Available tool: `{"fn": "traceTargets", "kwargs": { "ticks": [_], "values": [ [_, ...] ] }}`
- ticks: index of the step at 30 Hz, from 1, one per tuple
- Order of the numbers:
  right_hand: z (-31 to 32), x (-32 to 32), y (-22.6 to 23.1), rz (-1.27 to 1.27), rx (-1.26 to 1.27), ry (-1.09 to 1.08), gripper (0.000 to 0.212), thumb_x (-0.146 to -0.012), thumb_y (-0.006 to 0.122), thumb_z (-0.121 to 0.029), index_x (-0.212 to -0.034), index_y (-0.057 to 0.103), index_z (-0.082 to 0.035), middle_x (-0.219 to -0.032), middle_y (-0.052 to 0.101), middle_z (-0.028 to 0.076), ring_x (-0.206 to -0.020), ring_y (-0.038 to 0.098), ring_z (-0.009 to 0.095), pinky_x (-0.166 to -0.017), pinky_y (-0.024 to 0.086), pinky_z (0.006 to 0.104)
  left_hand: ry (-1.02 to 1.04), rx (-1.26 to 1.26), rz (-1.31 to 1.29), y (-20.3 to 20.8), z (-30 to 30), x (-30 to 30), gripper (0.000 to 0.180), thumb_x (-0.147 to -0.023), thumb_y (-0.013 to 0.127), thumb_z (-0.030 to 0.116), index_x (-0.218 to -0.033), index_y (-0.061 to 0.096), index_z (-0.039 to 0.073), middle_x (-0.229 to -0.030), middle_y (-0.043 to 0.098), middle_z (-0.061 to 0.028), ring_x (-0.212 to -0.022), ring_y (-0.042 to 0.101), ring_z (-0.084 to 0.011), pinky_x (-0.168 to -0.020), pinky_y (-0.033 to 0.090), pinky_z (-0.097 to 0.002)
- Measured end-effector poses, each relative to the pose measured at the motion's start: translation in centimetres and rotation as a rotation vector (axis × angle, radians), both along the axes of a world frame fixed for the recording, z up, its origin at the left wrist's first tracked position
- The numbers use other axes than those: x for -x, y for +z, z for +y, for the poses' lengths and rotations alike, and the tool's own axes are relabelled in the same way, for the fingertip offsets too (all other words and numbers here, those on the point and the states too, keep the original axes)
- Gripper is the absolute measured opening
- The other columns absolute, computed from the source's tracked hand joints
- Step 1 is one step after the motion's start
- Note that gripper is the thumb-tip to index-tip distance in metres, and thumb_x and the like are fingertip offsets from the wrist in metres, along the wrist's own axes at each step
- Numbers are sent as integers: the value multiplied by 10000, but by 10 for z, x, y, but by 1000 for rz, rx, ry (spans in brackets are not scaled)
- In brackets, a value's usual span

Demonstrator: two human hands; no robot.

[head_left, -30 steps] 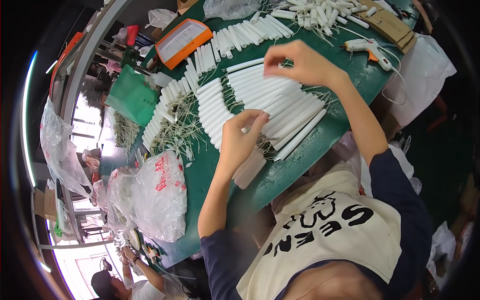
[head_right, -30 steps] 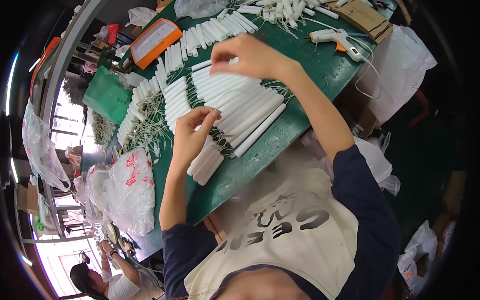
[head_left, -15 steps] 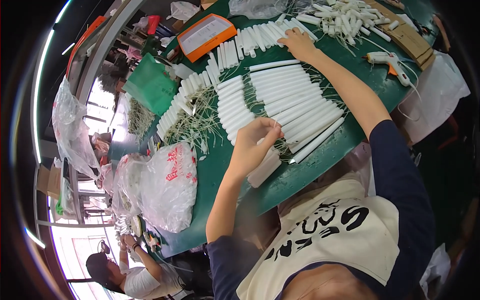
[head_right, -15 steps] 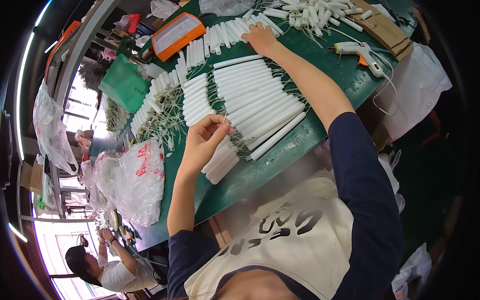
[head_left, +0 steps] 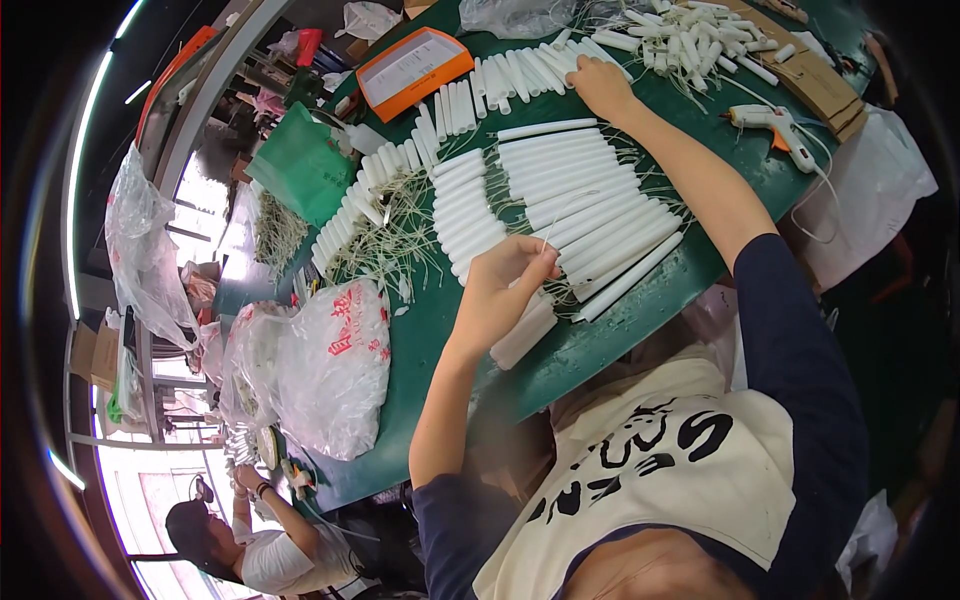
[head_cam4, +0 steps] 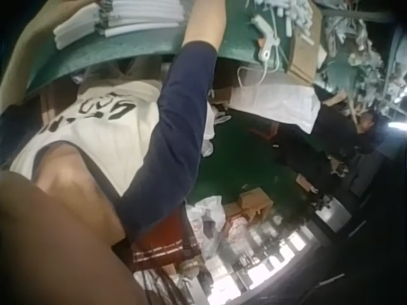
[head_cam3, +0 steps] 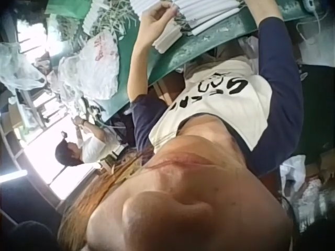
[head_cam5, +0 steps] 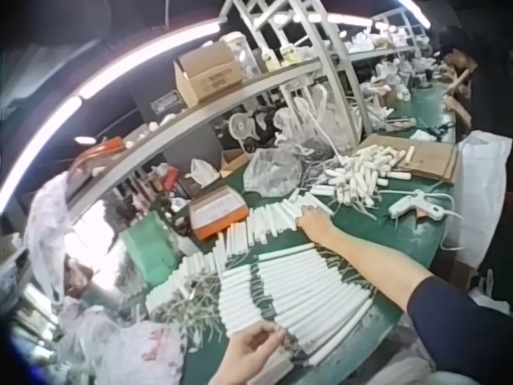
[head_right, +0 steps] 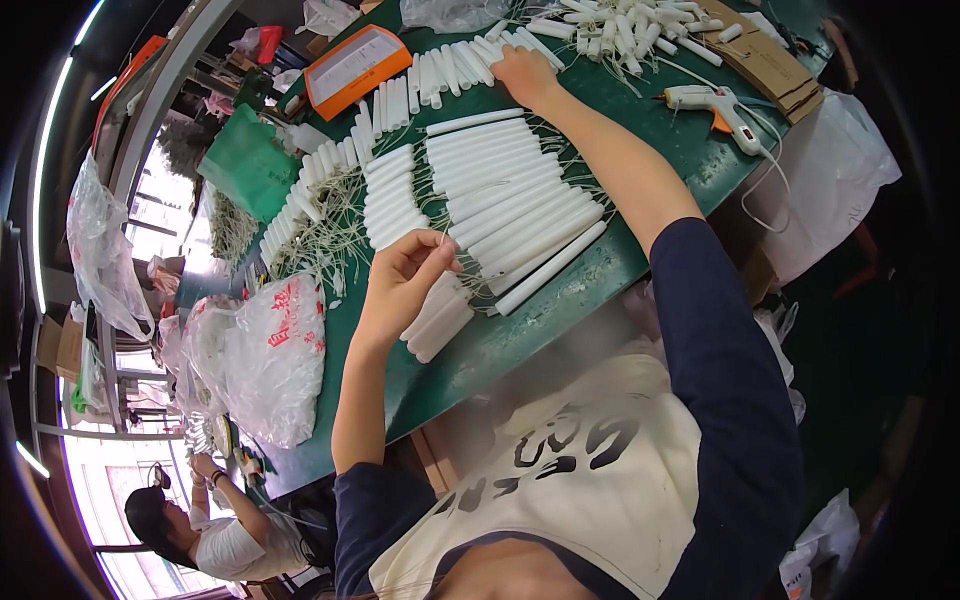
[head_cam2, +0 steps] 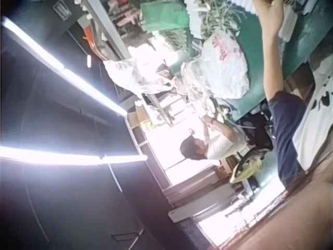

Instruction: Manually assembling small white components onto a green base strip at an industrial workstation.

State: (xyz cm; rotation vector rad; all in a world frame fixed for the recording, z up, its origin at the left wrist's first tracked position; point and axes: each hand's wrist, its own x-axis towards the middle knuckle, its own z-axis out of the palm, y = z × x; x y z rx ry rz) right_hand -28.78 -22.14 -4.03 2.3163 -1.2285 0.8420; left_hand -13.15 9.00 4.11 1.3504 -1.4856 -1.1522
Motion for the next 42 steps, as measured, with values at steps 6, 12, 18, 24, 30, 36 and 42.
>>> {"fn": "traceTargets", "kwargs": {
  "ticks": [6,12,18,24,30,36,42],
  "values": [
    [2,24,26,-487,182,135,172,-761,603,-104,-930,624,-77,-865,586,100,-767,600,260,-651,492,367,21,49,15,-4,-1,0,189,-908,527,144,-946,581,-34,-775,607,-32,-777,551,-85,-753,434,-229],
    [72,52,103,-984,-242,329,171,-792,634,-65,-928,578,24,-779,603,67,-708,593,120,-631,490,242,74,69,54,-3,-11,9,206,-909,532,161,-979,599,-21,-775,602,-24,-773,547,-77,-742,421,-216],
    [135,75,108,-1013,-770,852,166,-901,543,-135,-995,520,0,-754,556,31,-635,554,86,-580,466,224,145,125,135,-9,-19,13,218,-909,539,167,-996,606,-22,-792,609,-39,-756,565,-91,-721,446,-225],
    [170,96,92,-309,-727,750,242,-816,638,-165,-1000,611,-10,-896,622,38,-781,574,125,-744,472,252,152,159,116,-7,-20,18,216,-906,542,164,-985,608,-27,-812,619,-47,-744,568,-93,-707,447,-222],
    [173,101,86,-206,-934,661,237,-774,676,-151,-945,601,-4,-879,617,59,-798,574,141,-776,468,261,175,193,89,-6,-17,16,211,-901,551,156,-975,607,-34,-797,621,-53,-738,568,-95,-707,451,-222],
    [174,101,84,-239,-941,663,241,-759,689,-141,-937,597,-7,-871,613,61,-795,571,138,-772,470,261,194,214,99,-9,-18,12,208,-899,551,149,-973,608,-36,-798,623,-55,-737,568,-94,-703,456,-219],
    [176,98,84,-268,-988,689,238,-760,686,-140,-936,596,-8,-875,612,55,-815,572,137,-801,468,265,213,210,91,-11,-19,11,217,-894,564,159,-971,610,-38,-805,626,-56,-744,571,-95,-710,460,-222]
  ]
}}
